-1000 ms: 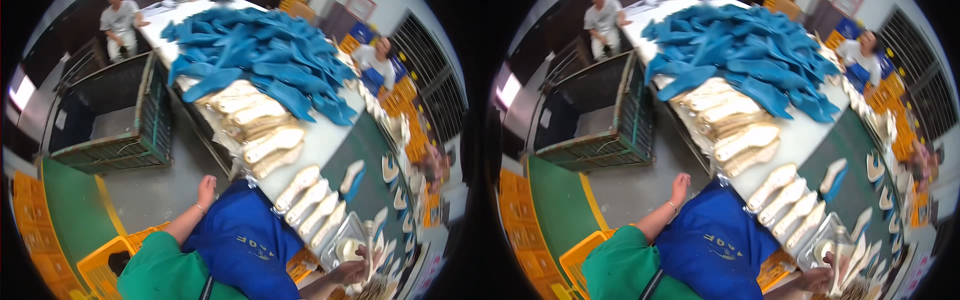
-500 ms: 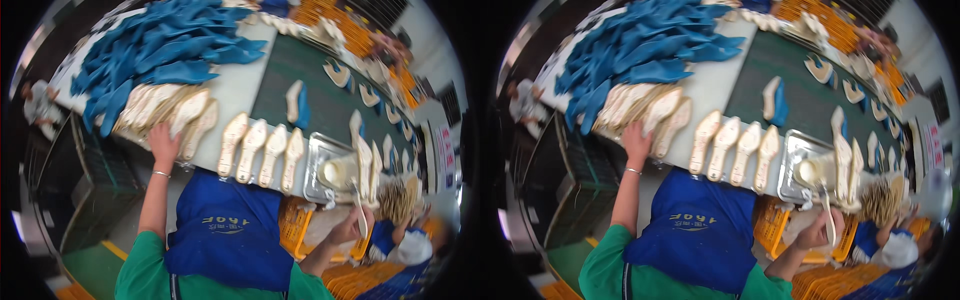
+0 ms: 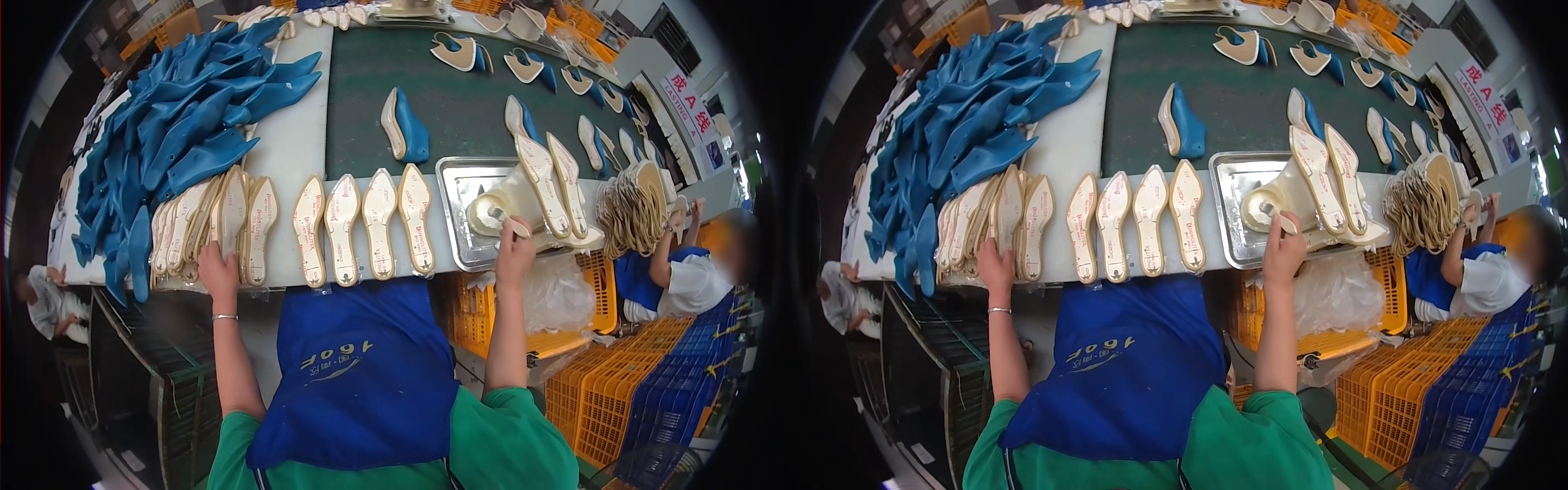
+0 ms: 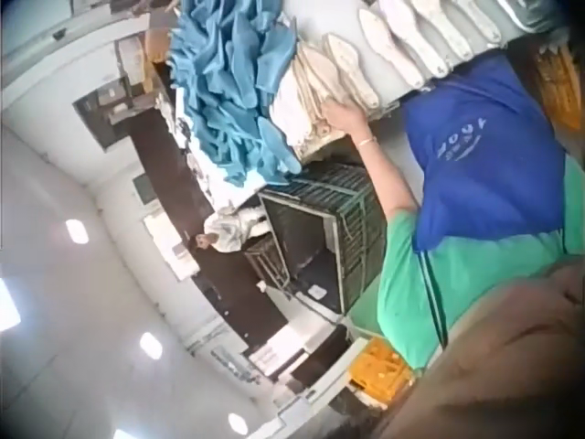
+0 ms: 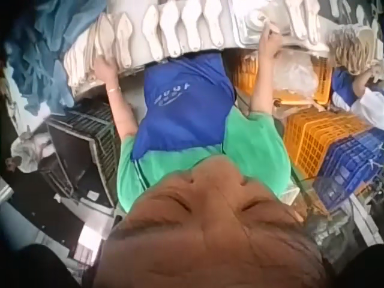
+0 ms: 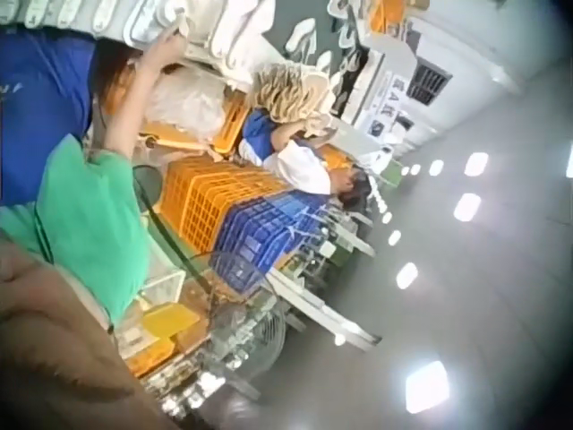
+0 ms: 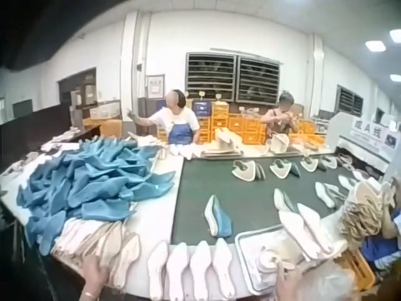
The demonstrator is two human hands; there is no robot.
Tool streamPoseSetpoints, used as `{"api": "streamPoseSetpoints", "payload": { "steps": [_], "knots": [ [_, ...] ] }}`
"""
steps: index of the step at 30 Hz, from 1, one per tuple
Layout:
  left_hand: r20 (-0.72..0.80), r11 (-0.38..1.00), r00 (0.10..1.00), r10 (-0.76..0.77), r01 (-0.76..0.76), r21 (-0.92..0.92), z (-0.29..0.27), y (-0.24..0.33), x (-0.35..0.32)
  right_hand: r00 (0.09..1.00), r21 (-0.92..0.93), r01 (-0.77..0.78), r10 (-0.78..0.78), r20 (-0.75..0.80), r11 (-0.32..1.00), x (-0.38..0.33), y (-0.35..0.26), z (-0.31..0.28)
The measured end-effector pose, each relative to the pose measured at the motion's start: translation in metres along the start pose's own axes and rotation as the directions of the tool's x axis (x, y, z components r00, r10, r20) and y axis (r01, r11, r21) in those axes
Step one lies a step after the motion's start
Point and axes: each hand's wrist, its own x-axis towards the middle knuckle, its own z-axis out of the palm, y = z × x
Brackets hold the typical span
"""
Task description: Applying glue to the edges of shoe insoles using a brush.
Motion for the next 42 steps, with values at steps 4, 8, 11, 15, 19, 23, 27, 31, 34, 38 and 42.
{"api": "streamPoseSetpoints", "payload": {
  "steps": [4,8,11,15,19,23,27,31,34,38,42],
  "knots": [
    [-0.1,0.987,0.985,0.14,-0.147,-0.071,-0.002,-0.002,-0.009,0.996,-0.198,-0.001,0.018,0.088,0.98,0.007,0.015,0.01],
    [-0.234,0.891,0.972,0.026,-0.129,-0.435,-0.002,-0.002,-0.016,0.99,-0.108,-0.066,0.079,0.117,0.992,0.009,0.032,0.01],
    [-0.016,0.427,0.994,-0.106,0.031,-0.904,-0.033,0.034,-0.022,0.991,0.117,-0.127,0.12,0.06,0.985,0.006,0.028,0.006],
    [0.257,-0.216,0.966,0.024,0.256,-0.942,-0.053,0.083,-0.04,0.977,0.311,-0.211,0.209,0.04,0.927,-0.003,0.032,0.003],
    [0.449,-0.381,0.858,0.25,0.513,-0.769,-0.052,0.123,-0.066,0.945,0.367,-0.314,0.326,0.031,0.876,-0.019,0.024,-0.002],
    [0.471,-0.442,0.758,0.452,0.649,-0.62,-0.051,0.159,-0.088,0.952,0.379,-0.29,0.305,0.023,0.879,-0.03,0.024,-0.014],
    [0.524,-0.367,0.626,0.578,0.773,-0.517,-0.045,0.177,-0.105,0.954,0.504,-0.292,0.285,0.094,0.813,-0.029,-0.035,-0.023],
    [0.539,-0.254,0.525,0.659,0.829,-0.498,-0.046,0.183,-0.113,0.964,0.57,-0.171,0.018,0.265,0.803,-0.039,-0.106,-0.019],
    [0.553,-0.2,0.513,0.657,0.825,-0.528,-0.049,0.181,-0.116,0.911,0.543,-0.02,-0.208,0.355,0.84,-0.047,-0.128,-0.004],
    [0.555,-0.115,0.486,0.675,0.812,-0.572,-0.053,0.177,-0.118,0.753,0.535,0.107,-0.42,0.507,0.838,-0.045,-0.15,0.016],
    [0.538,-0.082,0.488,0.687,0.788,-0.611,-0.059,0.17,-0.117,0.661,0.467,0.408,-0.607,0.441,0.784,-0.022,-0.141,0.045]
  ]
}}
